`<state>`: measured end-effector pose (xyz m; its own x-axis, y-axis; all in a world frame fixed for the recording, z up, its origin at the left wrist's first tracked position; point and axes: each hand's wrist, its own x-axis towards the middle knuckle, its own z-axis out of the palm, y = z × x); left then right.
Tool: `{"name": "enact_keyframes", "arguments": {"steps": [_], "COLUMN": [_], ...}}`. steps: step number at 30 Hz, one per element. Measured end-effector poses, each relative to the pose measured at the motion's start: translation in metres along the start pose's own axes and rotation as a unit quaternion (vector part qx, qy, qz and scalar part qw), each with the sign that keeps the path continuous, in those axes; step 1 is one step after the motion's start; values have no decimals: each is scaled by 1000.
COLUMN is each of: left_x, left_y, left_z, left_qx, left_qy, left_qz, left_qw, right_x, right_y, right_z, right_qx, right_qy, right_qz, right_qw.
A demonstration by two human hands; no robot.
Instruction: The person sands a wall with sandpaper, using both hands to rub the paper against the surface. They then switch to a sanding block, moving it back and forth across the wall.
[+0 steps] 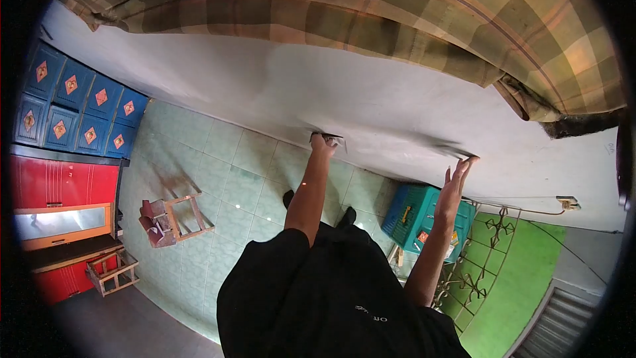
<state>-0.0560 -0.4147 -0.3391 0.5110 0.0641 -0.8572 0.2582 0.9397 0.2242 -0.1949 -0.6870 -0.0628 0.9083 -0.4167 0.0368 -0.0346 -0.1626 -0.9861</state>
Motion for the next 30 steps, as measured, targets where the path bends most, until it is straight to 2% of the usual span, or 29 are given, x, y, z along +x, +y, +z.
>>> {"name": "enact_keyframes", "arguments": {"steps": [2, 4, 6, 7, 9, 11, 14, 16, 18, 20, 22, 23, 26, 30], "left_x": [1, -42, -66, -67, -61, -35, -15, -19, -27, -22, -9, 25, 0, -29], "left_y": [-10, -39, -67, -74, -75, -69, -83, -101, -117, -120, -114, -116, -116, -132], "left_z": [3, 18, 18, 20, 21, 15, -2, -8, -17, -16, -9, -21, -11, -16], "left_qx": [-2, 45, 36, 51, 63, 29, 44, 32, 27, 33, -12, -22, -5, 6], "left_qy": [-7, -24, -84, -59, -36, -32, -57, -60, -139, -129, -65, -74, -72, -154], "left_qz": [-11, 21, 28, 43, 59, -34, -14, -30, -22, -11, -44, -62, -58, -59], "left_qw": [1000, 999, 995, 996, 996, 998, 997, 997, 990, 991, 997, 995, 996, 986], "right_x": [1, 2, -1, -1, -1, 1, 2, 0, 1, 0, 0, 1, 0, 0], "right_y": [3, 6, 1, -1, 0, 5, 6, 4, -1, -3, 0, 1, 0, 3], "right_z": [-3, -4, -2, -1, -4, -7, -9, -9, -8, -6, -7, -7, -8, -6], "right_qx": [2, -18, -22, -19, -16, -19, -20, -23, -24, -27, -29, -29, -23, -25], "right_qy": [-2, 6, 5, 3, 0, -6, -9, -15, -22, -20, -22, -21, -24, -14], "right_qz": [-2, 4, 9, 10, 8, 1, 1, 0, -1, 4, 0, -5, -5, -5], "right_qw": [1000, 1000, 1000, 1000, 1000, 1000, 1000, 1000, 999, 999, 999, 999, 999, 1000]}}
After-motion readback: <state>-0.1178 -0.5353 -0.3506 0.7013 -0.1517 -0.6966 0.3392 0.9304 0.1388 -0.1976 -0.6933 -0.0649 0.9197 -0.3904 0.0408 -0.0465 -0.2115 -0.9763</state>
